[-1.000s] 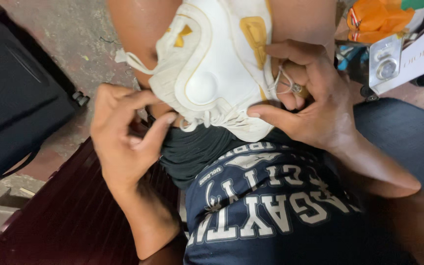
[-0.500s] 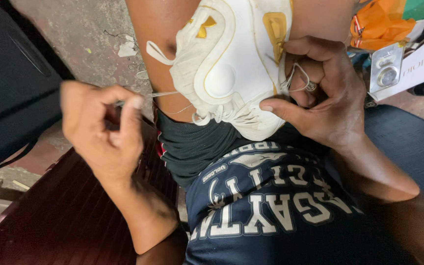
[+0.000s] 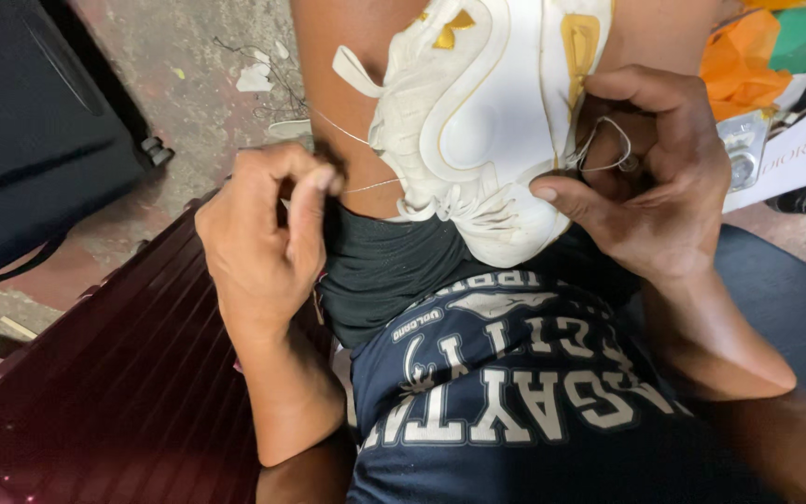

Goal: The person is repairing a white and gold sneaker by hand. They use a needle and thread to stitch the upper part of the shoe, repeatedly pushing the needle through the material and pulling the thread tight.

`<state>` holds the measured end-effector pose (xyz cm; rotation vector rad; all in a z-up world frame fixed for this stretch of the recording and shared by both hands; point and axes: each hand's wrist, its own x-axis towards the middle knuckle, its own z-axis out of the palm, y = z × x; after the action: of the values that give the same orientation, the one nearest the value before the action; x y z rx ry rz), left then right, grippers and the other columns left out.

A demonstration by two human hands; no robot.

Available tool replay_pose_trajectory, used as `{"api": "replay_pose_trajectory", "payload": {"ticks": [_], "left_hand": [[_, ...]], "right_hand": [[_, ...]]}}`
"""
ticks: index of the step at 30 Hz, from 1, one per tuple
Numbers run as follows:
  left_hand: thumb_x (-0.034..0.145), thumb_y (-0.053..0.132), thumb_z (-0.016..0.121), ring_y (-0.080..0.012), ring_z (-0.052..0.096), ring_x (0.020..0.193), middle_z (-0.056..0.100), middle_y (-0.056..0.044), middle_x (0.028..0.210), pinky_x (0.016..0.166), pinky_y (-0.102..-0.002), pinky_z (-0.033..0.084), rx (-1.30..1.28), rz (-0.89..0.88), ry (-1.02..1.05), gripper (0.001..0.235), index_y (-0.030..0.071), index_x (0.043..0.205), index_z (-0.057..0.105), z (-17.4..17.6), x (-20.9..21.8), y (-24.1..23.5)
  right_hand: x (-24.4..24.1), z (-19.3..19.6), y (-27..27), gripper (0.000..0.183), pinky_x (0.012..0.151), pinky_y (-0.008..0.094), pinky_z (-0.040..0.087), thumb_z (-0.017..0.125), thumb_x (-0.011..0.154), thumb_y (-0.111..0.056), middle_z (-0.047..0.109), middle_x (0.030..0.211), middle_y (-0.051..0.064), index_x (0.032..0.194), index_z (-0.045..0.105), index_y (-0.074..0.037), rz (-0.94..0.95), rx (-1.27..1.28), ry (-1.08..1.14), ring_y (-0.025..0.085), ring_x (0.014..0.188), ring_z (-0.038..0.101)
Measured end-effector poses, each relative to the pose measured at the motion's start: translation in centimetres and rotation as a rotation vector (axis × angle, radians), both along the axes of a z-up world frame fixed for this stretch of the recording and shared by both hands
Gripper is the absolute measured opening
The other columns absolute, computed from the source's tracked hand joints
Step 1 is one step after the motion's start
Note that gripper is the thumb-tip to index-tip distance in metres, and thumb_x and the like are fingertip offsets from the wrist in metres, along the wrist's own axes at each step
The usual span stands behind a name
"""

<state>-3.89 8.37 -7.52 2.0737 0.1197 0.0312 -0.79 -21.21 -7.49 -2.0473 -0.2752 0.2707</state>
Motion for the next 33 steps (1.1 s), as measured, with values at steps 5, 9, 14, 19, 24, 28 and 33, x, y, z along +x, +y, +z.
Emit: {"api": "replay_pose_trajectory", "payload": {"ticks": [5, 9, 14, 19, 24, 28, 33], "left_hand": [[0.086, 0.004, 0.08, -0.0244, 0.062, 0.076, 0.061, -0.009, 0.087, 0.066, -0.032, 0.049, 0.148, -0.177, -0.111, 0.017, 0.003, 0.1, 0.071, 0.9, 0.7, 0.2], [0.078, 0.007, 0.082, -0.0291, 0.064, 0.075, 0.062, -0.014, 0.084, 0.065, -0.035, 0.049, 0.251, -0.179, -0.182, 0.018, 0.002, 0.092, 0.071, 1.1, 1.2, -1.1], [0.096, 0.002, 0.07, -0.022, 0.063, 0.076, 0.063, -0.008, 0.092, 0.072, -0.031, 0.051, -0.03, -0.093, -0.07, 0.008, 0.001, 0.097, 0.063, 1.0, 0.7, -0.7], [0.092, 0.02, 0.091, -0.0187, 0.05, 0.064, 0.053, -0.006, 0.074, 0.059, -0.029, 0.038, 0.07, -0.161, -0.163, 0.039, 0.006, 0.079, 0.056, -1.3, -0.6, 1.1], [0.096, 0.021, 0.085, -0.0106, 0.032, 0.06, 0.035, 0.003, 0.066, 0.06, -0.026, 0.026, 0.006, 0.235, -0.27, 0.057, 0.01, 0.067, 0.036, -4.9, 0.0, 6.4], [0.095, 0.017, 0.083, -0.0127, 0.036, 0.064, 0.038, 0.001, 0.068, 0.062, -0.028, 0.029, 0.112, 0.535, -0.254, 0.05, 0.009, 0.071, 0.04, -5.2, 1.9, 10.2], [0.095, 0.012, 0.083, -0.0211, 0.049, 0.067, 0.05, -0.005, 0.076, 0.063, -0.032, 0.039, 0.302, 0.091, -0.188, 0.029, 0.007, 0.083, 0.056, -2.0, -0.1, 4.7]], "right_hand": [[-0.1, 0.3, 0.4, 0.069, 0.05, 0.013, 0.038, 0.09, 0.083, 0.001, 0.062, 0.089, 0.003, 0.136, 0.046, 0.005, -0.107, -0.02, 0.125, 0.002, 0.062, 0.05], [0.4, 0.0, 0.5, 0.069, 0.051, 0.012, 0.034, 0.09, 0.084, 0.0, 0.057, 0.082, 0.002, 0.137, 0.046, 0.003, -0.062, 0.029, 0.051, 0.001, 0.062, 0.046], [-0.3, 0.3, 0.1, 0.066, 0.06, 0.014, 0.042, 0.089, 0.093, 0.005, 0.062, 0.099, 0.006, 0.141, 0.043, 0.002, -0.008, 0.028, 0.005, 0.003, 0.072, 0.053], [0.3, -0.1, 0.4, 0.069, 0.05, 0.016, 0.032, 0.091, 0.084, 0.005, 0.054, 0.078, 0.001, 0.136, 0.047, 0.002, -0.034, 0.011, 0.002, 0.003, 0.057, 0.044], [0.5, -0.5, -0.2, 0.063, 0.052, 0.017, 0.03, 0.09, 0.088, 0.004, 0.042, 0.062, -0.004, 0.134, 0.047, 0.0, 0.022, 0.043, -0.084, 0.003, 0.054, 0.039], [0.1, -0.3, -0.3, 0.064, 0.058, 0.017, 0.034, 0.093, 0.092, -0.003, 0.043, 0.063, -0.004, 0.137, 0.047, -0.002, 0.0, -0.064, -0.07, 0.003, 0.056, 0.043], [0.0, 0.6, -0.9, 0.074, 0.059, 0.022, 0.037, 0.093, 0.088, -0.011, 0.044, 0.065, -0.004, 0.144, 0.045, -0.006, 0.047, -0.243, -0.014, 0.005, 0.059, 0.045]]}}
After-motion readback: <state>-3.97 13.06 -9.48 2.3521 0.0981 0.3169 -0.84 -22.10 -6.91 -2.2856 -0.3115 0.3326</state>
